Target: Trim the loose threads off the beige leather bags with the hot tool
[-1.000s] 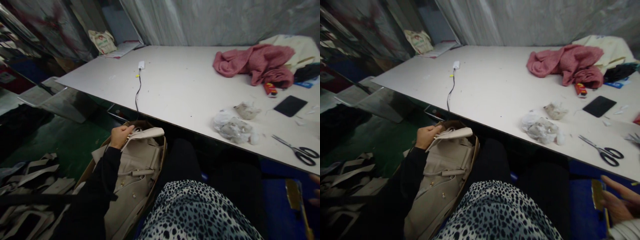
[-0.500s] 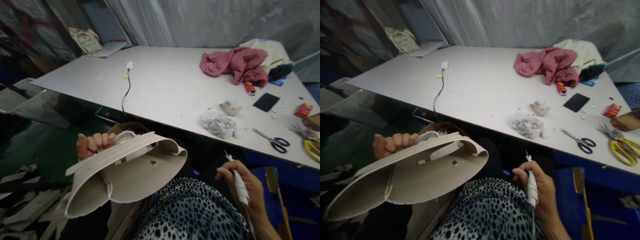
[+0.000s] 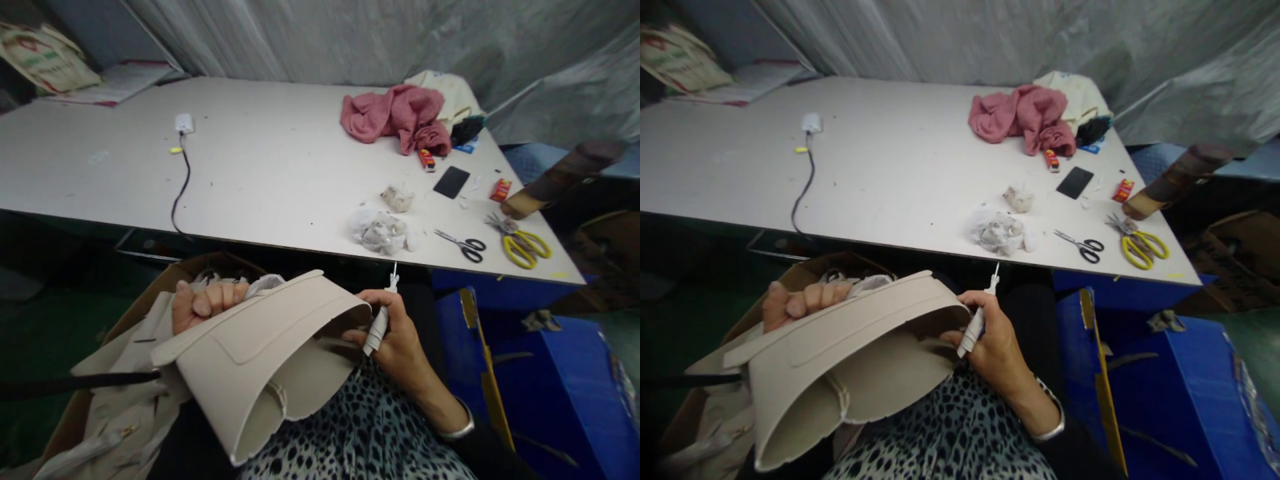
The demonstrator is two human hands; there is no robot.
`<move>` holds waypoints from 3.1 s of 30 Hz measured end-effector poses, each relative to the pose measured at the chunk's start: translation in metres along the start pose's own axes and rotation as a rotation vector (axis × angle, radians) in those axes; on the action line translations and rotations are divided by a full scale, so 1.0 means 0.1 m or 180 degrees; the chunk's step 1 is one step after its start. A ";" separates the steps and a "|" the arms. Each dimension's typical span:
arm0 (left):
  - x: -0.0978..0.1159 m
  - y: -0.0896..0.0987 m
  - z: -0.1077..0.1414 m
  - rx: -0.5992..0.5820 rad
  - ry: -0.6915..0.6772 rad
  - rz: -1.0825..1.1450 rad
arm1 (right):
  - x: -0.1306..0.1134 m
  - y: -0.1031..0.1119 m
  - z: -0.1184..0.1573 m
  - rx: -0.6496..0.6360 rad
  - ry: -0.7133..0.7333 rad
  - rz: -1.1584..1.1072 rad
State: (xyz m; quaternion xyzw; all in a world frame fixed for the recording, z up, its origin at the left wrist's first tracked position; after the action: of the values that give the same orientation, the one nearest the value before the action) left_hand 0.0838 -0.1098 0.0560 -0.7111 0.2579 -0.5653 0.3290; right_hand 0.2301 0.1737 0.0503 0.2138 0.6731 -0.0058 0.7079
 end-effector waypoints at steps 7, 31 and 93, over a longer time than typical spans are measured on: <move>-0.27 0.01 -0.01 0.0149 0.0387 0.0283 | 0.06 0.23 0.06 0.0526 -0.0042 0.0231; -0.32 -0.69 0.24 -0.2821 0.0800 -0.1628 | -0.10 -0.10 -0.18 -0.0794 -0.0472 -0.0655; -1.93 -0.78 0.24 -0.2054 0.2722 -0.3209 | 1.18 1.50 -1.66 0.1436 -0.0255 0.1394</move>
State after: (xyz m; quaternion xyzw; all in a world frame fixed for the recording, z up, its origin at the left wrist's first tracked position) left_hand 0.0623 0.0876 -0.0108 -0.5222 0.1590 -0.7719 -0.3259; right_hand 0.1283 0.3944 -0.0187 0.5049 0.5644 -0.0107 0.6530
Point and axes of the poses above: each hand's wrist, its own z-axis away from the middle knuckle, its own y-axis out of the back of the hand, x = y × z, the point moved 9 cm from there along -z, towards the middle knuckle, and after that the axes turned 12 degrees about -y, right-handed, at the moved point
